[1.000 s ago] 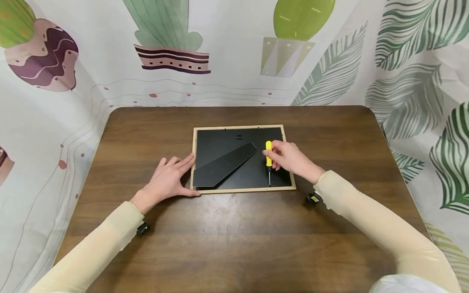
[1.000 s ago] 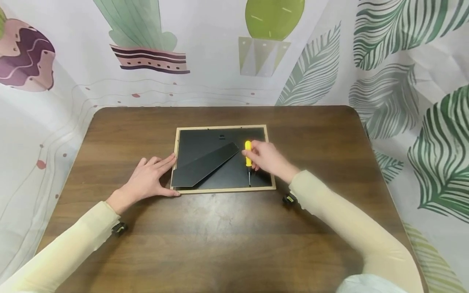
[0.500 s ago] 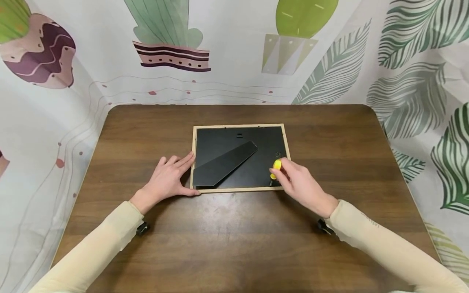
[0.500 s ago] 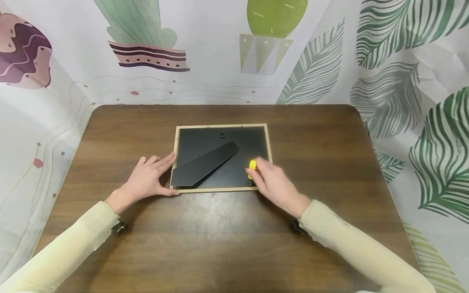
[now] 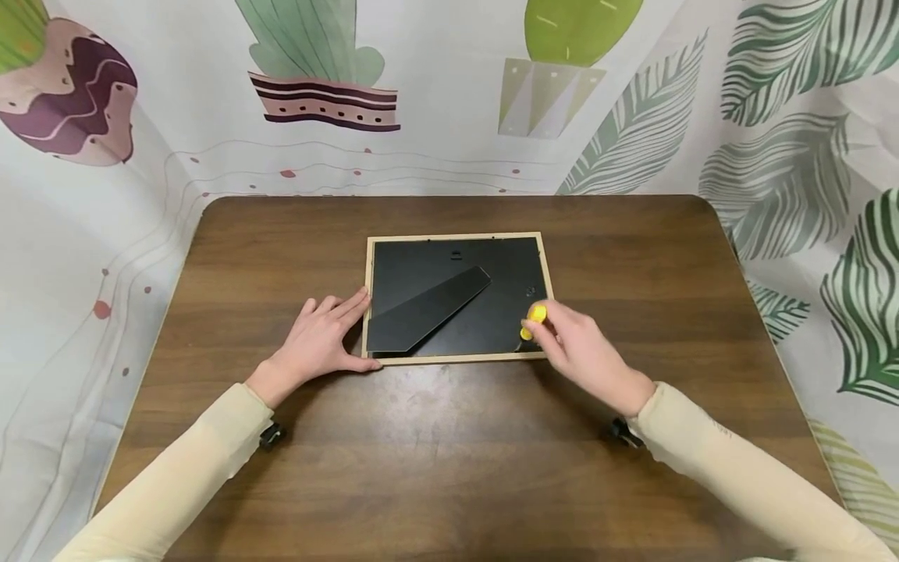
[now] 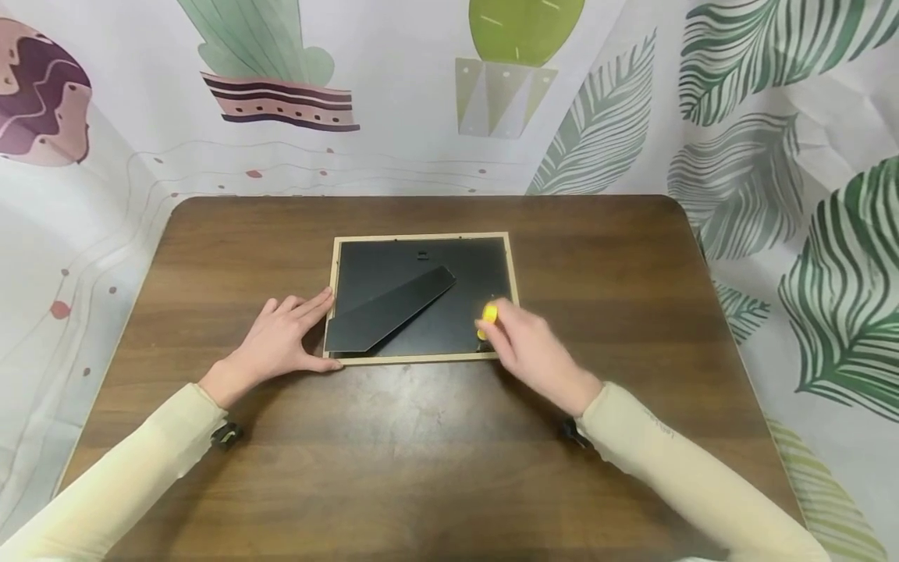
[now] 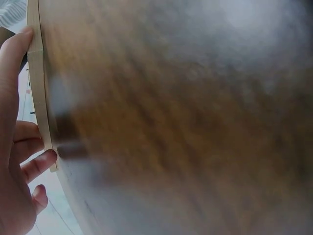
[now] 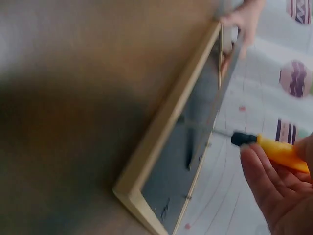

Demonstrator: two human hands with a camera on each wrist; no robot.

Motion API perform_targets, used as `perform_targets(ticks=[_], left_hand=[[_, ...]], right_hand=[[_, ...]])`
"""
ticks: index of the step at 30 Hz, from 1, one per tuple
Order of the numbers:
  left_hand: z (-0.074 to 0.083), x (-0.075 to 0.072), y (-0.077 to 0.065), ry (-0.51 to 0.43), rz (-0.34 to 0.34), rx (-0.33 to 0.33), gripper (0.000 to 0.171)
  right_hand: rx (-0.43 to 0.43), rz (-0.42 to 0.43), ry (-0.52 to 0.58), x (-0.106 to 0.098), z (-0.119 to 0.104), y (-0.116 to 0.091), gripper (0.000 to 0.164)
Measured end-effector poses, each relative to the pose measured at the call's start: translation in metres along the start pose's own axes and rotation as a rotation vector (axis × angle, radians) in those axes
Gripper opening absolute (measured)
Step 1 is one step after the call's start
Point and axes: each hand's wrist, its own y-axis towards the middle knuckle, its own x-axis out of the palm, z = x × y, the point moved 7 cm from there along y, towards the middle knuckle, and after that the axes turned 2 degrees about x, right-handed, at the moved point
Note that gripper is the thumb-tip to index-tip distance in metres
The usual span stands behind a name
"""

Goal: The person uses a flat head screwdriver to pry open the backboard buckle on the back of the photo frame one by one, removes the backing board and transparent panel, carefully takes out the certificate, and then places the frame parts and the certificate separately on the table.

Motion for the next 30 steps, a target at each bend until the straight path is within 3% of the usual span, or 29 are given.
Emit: perform_targets(ticks=[6, 10, 13, 18, 20, 25, 30], left_hand=[[-0.001, 0.0, -0.001, -0.014, -0.04, -0.022, 0.12], [-0.001, -0.002, -0.001, -0.013, -0.036, -0.026, 0.12], [0.0, -0.004, 0.0, 0.005, -0.024, -0.017, 0.119], [0.001, -0.007, 0.003, 0.035, -0.007, -0.003, 0.12], [0.002, -0.008, 0.005, 0.042, -0.005, 0.0, 0.121], [0.002, -0.007, 0.004, 0.035, -0.034, -0.012, 0.121], [0.003, -0.003, 0.001, -0.006, -0.06, -0.023, 0.12]], right_hand=[[0.229, -0.172, 0.125, 0.01, 0.038, 0.034, 0.012], [0.276, -0.214, 0.157, 0.016, 0.046, 0.043, 0.014], [0.191, -0.195, 0.127, 0.016, 0.033, 0.04, 0.015], [-0.111, -0.105, -0.007, 0.01, -0.01, 0.016, 0.016], [-0.18, -0.072, -0.056, 0.009, -0.02, 0.004, 0.016], [-0.217, -0.052, -0.095, 0.008, -0.024, -0.013, 0.037], [-0.178, -0.07, -0.051, 0.006, -0.015, -0.011, 0.013]])
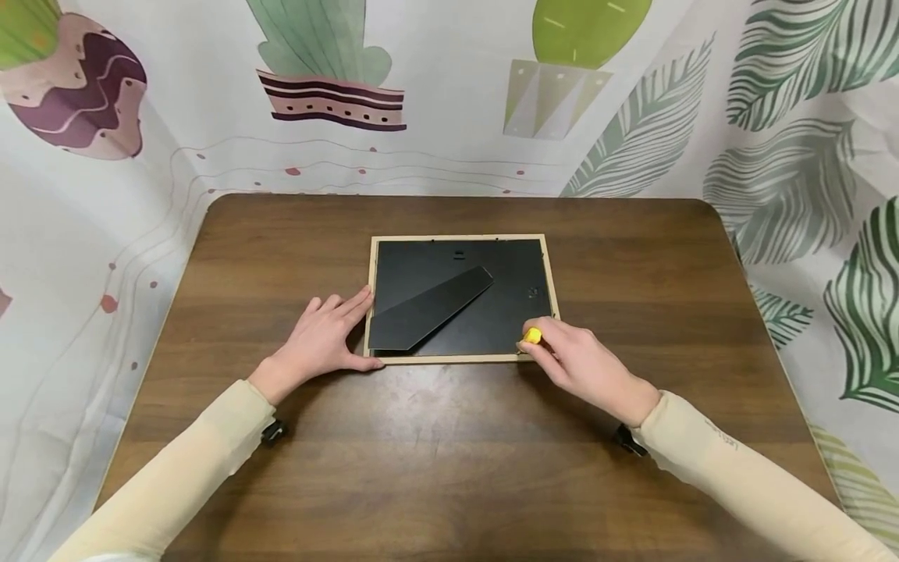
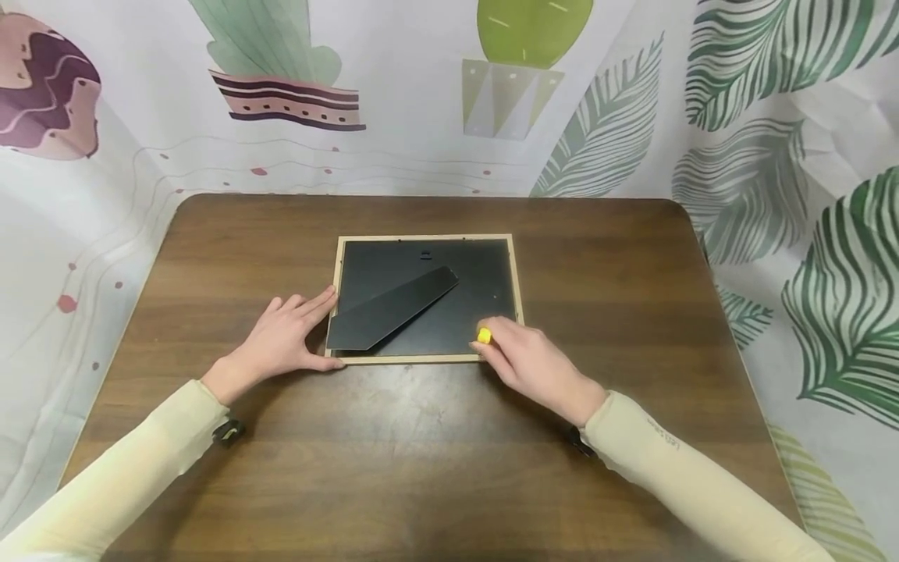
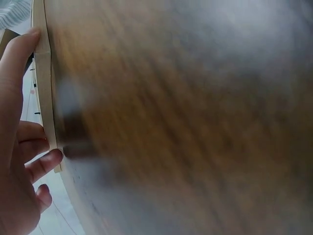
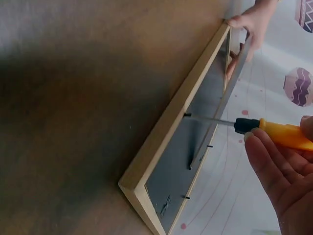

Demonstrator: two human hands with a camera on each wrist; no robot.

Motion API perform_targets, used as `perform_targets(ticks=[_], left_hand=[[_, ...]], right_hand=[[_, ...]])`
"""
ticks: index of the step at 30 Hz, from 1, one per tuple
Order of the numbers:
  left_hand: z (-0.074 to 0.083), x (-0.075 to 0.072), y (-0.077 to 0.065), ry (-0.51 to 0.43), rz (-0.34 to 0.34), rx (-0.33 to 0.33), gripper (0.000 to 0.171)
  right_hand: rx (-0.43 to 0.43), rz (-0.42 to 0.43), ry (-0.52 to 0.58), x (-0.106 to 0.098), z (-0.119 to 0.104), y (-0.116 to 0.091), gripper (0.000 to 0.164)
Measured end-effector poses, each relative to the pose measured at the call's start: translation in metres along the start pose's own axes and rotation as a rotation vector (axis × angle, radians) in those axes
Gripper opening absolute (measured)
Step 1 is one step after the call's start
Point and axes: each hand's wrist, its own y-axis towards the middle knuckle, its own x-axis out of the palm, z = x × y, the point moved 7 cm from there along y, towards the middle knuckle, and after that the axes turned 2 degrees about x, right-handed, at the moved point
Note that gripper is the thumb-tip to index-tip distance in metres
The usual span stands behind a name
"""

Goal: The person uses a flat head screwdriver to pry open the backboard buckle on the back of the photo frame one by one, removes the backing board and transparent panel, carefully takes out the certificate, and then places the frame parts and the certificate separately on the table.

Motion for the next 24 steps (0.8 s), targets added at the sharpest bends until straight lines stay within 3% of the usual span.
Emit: perform_targets(ticks=[6, 16, 19, 24], left_hand=[[-0.001, 0.004, -0.002, -0.073, -0.019, 0.005, 0.119], [-0.005, 0.0, 0.0, -0.121, -0.061, 0.007, 0.12], [-0.005, 0.0, 0.0, -0.139, -0.07, 0.0, 0.119], [-0.004, 0.001, -0.001, -0.15, -0.07, -0.007, 0.12]], right_hand=[[0.083, 0.057, 0.069, -0.014, 0.017, 0.003, 0.023], [0.244, 0.308, 0.123, -0.052, 0.047, -0.011, 0.032], [0.271, 0.339, 0.095, -0.056, 0.054, -0.02, 0.035], [0.309, 0.355, -0.048, -0.059, 0.067, -0.037, 0.032]])
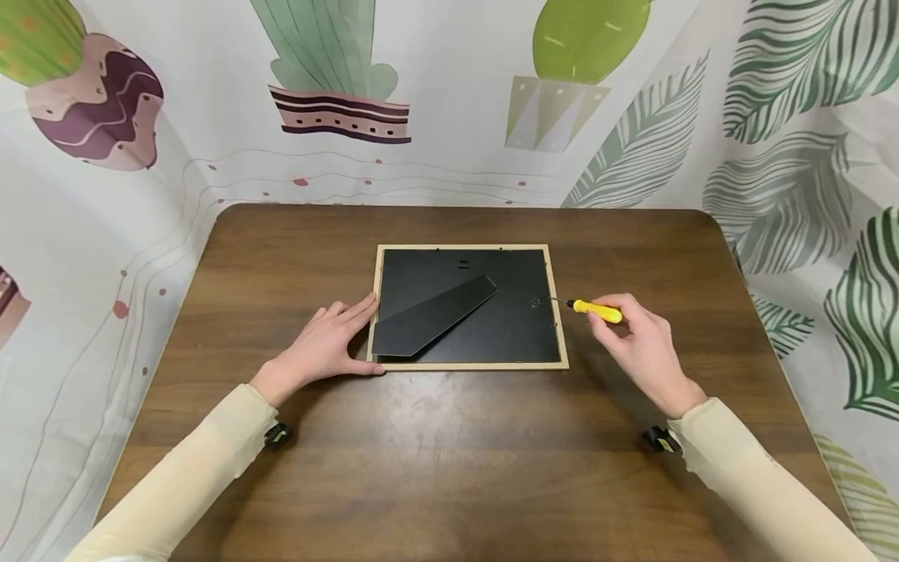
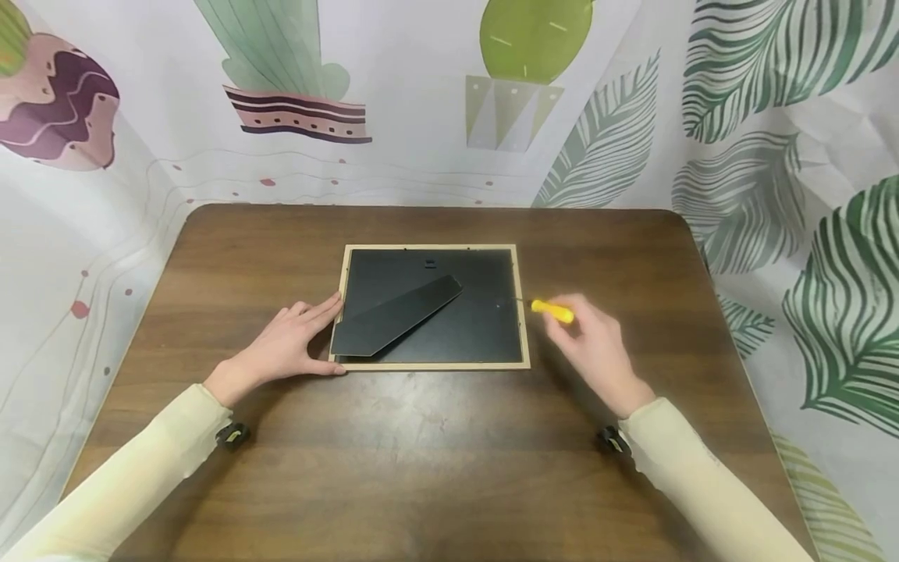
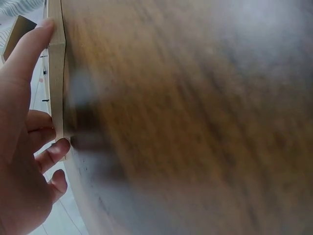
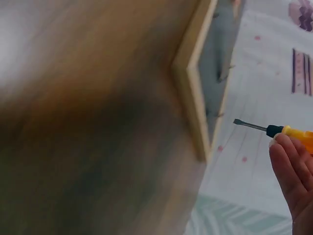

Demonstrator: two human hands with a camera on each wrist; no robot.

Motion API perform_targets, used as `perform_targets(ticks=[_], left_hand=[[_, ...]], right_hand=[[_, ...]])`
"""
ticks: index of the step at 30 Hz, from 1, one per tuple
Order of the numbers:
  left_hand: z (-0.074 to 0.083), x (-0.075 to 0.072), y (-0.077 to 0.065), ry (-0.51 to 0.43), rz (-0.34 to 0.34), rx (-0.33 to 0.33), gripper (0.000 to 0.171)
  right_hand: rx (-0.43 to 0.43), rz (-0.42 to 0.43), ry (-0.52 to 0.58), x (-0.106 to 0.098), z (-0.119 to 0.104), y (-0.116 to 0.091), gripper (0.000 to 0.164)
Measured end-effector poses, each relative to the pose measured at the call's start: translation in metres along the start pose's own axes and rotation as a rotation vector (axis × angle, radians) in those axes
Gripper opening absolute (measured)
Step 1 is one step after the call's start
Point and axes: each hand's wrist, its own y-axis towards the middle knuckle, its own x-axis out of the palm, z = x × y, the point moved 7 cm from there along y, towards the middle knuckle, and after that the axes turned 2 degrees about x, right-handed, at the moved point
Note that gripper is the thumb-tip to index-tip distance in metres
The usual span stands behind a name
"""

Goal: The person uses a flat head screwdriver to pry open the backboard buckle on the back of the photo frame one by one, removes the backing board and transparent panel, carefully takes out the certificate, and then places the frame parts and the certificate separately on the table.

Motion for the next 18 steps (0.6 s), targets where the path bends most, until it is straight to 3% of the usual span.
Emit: perform_targets(ticks=[8, 18], left_hand=[[-0.002, 0.003, 0.001, -0.021, -0.019, -0.015, 0.12], [-0.004, 0.003, -0.001, -0.04, -0.019, -0.008, 0.119]], right_hand=[[0.104, 0.096, -0.087, -0.006, 0.043, -0.02, 0.025], [0.253, -0.024, -0.145, 0.011, 0.058, -0.035, 0.022]])
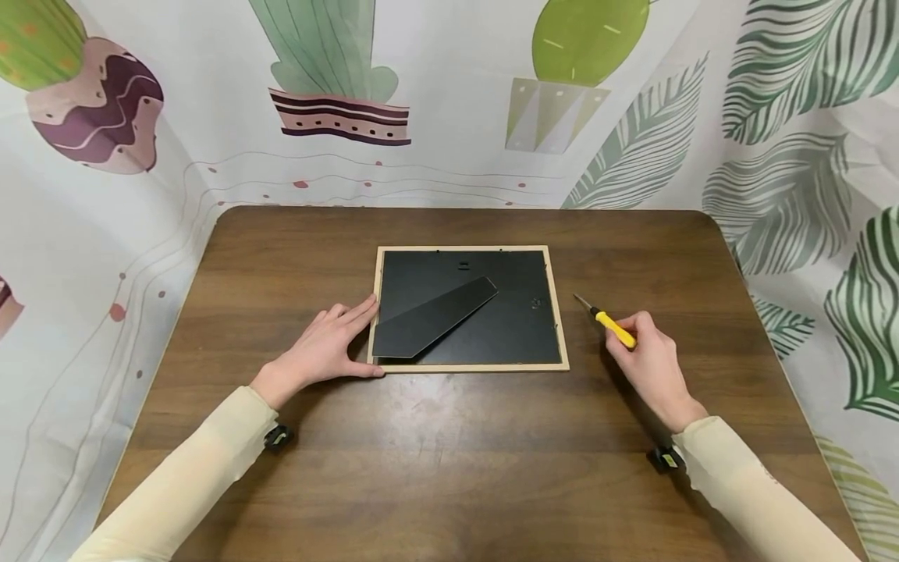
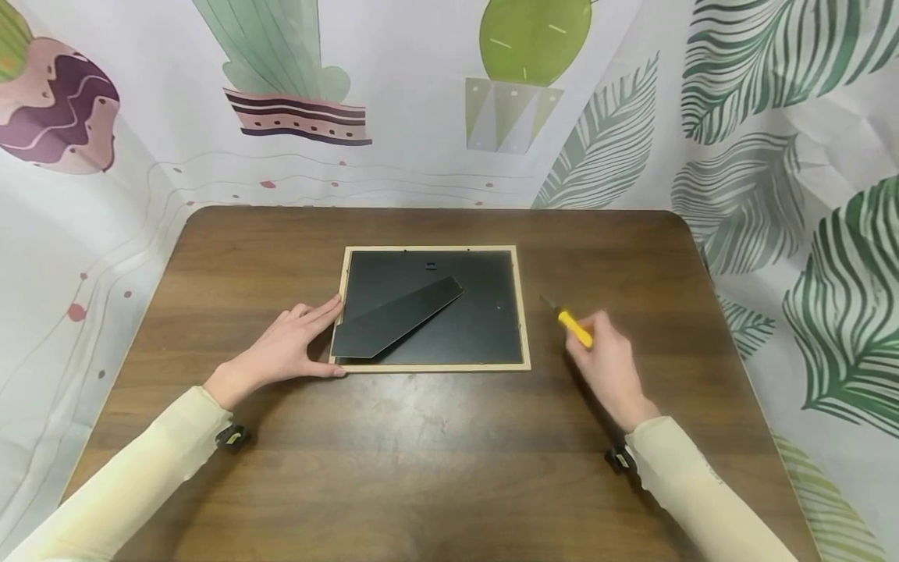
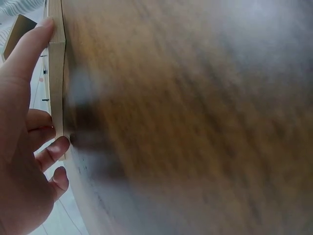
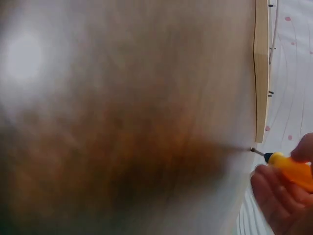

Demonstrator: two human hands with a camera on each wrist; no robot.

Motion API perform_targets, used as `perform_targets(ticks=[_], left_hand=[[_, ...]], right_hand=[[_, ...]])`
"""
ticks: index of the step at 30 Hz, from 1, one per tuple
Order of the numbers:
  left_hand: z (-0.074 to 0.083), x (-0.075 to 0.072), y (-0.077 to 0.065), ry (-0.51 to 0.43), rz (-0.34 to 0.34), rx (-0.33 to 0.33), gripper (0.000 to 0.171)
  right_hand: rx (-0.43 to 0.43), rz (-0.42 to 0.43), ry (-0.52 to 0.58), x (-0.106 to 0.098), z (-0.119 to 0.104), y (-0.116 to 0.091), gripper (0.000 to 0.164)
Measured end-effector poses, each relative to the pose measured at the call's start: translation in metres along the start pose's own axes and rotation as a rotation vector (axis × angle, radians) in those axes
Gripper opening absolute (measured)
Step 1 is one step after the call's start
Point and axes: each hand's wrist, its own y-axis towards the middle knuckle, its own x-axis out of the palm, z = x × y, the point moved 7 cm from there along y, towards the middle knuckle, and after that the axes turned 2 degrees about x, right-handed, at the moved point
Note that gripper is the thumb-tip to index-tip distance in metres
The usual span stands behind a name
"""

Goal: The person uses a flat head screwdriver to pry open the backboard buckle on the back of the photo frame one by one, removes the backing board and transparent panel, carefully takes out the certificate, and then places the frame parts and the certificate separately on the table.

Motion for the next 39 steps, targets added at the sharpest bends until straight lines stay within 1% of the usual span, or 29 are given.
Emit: perform_targets(ticks=[8, 15, 20, 24, 30, 39], left_hand=[[0.001, -0.001, -0.004, -0.013, -0.005, 0.001, 0.119], [0.004, 0.0, -0.006, -0.01, -0.003, 0.013, 0.117], [0.006, 0.002, -0.007, -0.017, -0.015, 0.007, 0.118], [0.006, 0.003, -0.009, -0.023, -0.012, 0.003, 0.117], [0.006, 0.003, -0.01, -0.028, 0.007, 0.015, 0.116], [0.006, 0.003, -0.01, -0.033, 0.019, 0.023, 0.116]], right_hand=[[0.067, -0.098, -0.07, 0.006, 0.001, -0.003, 0.022], [0.138, -0.219, -0.129, 0.013, 0.0, -0.001, 0.02], [0.158, -0.307, -0.136, 0.02, -0.002, -0.003, 0.024], [0.15, -0.368, -0.128, 0.025, -0.005, -0.006, 0.026], [0.111, -0.401, -0.13, 0.027, -0.009, -0.005, 0.026], [0.097, -0.42, -0.142, 0.025, -0.007, -0.006, 0.026]])
